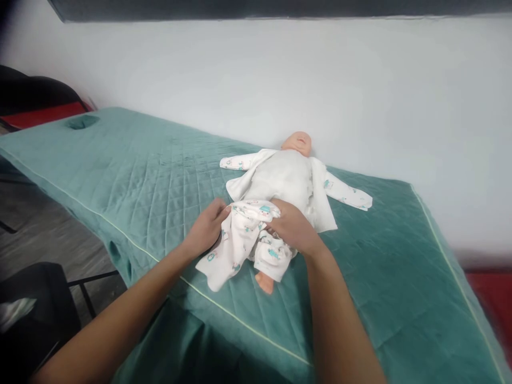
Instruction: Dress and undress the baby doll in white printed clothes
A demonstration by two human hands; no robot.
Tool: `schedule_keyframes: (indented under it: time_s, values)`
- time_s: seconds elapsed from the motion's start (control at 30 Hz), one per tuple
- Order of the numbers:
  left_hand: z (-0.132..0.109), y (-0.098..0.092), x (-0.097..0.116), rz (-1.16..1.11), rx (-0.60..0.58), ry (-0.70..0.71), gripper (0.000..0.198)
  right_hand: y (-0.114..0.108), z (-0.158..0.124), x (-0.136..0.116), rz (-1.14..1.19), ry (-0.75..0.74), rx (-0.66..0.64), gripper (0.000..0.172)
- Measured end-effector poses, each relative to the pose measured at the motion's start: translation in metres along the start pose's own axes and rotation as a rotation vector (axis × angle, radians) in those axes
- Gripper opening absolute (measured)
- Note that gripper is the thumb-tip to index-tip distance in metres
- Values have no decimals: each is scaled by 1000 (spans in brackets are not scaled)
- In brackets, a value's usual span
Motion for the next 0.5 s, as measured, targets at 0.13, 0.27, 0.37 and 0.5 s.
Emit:
schedule_keyframes:
  time_s: [0.13, 0.27, 0.37, 0.5]
  values:
    - [18, 10, 4, 171, 33, 52, 22, -3, 1, 4, 22, 66, 69, 18]
    - [22, 17, 0, 283, 87, 38, 22, 0, -3, 1, 2, 82, 46, 21]
    - [17, 16, -1, 258, 131, 20, 20, 12, -6, -12, -97, -42, -60, 33]
    - [4, 11, -2, 110, 185, -4, 21, 20, -9, -16, -374, -77, -66, 44]
Point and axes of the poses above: each hand's wrist, its own z-axis towards the middle knuckle, its own y-axis out of the palm, x = y × z, the point moved 7 cm from there along z, towards the middle knuckle, and after that the axes turned 3 degrees about z, right-handed, at the moved point
